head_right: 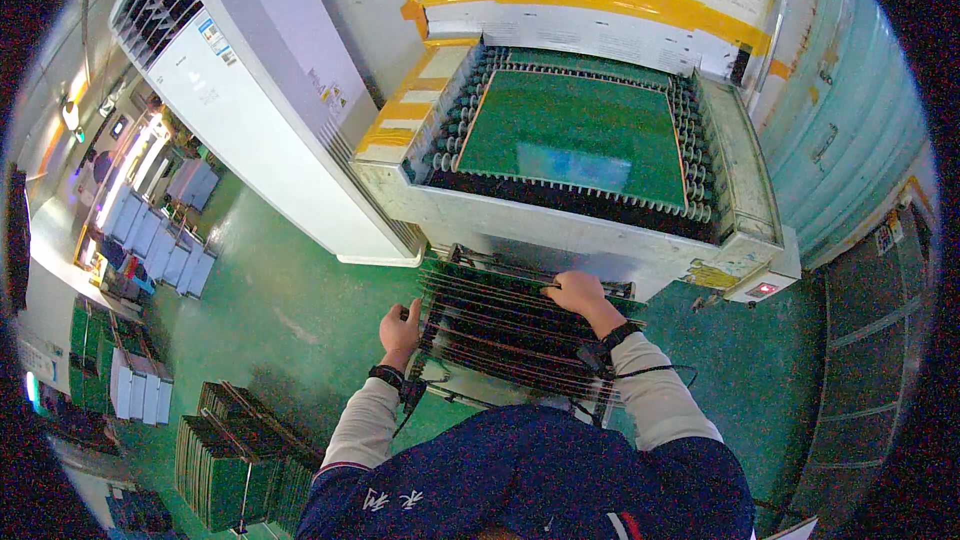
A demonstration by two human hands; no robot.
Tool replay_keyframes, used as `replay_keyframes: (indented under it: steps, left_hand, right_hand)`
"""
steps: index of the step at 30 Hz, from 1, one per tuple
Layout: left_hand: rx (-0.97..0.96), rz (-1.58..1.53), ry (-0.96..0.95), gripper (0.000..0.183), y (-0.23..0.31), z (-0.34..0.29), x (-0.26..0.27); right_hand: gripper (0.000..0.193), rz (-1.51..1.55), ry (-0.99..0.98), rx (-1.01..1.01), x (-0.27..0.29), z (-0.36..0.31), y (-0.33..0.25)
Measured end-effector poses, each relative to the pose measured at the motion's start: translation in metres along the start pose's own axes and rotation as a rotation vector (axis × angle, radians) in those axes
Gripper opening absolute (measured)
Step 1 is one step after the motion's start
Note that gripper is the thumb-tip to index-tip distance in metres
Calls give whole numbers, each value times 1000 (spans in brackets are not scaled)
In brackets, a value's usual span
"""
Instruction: Checking logs and feeding printed circuit boards into a processing machine.
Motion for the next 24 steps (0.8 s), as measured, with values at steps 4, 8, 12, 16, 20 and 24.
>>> replay_keyframes:
  steps: [4,8,12,16,20,24]
  left_hand:
    - [43,5,-18,60,-2,0,0]
    - [29,0,-15,59,-1,0,0]
    - [33,6,-15,58,-3,1,-1]
    - [39,8,-16,58,-6,2,-2]
    - [46,21,-25,58,-3,1,-1]
    - [40,11,-21,58,-2,1,0]
  right_hand:
    - [50,-10,0,-4,4,-2,-3]
    - [51,-14,-3,-12,3,-2,-1]
    - [50,1,5,-17,4,-3,-2]
    - [50,16,7,-25,6,-4,-4]
    - [49,15,-1,-24,7,-4,-3]
    - [52,1,-20,-21,7,-3,-3]
Point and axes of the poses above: each hand's wrist, its own z-axis towards the middle knuckle, its own x-axis out of the back of the hand, y = z × x, the point moved 2 cm from there along z, towards the middle knuckle, and after that the axes turned 12 degrees about -z, right-handed, at the moved point
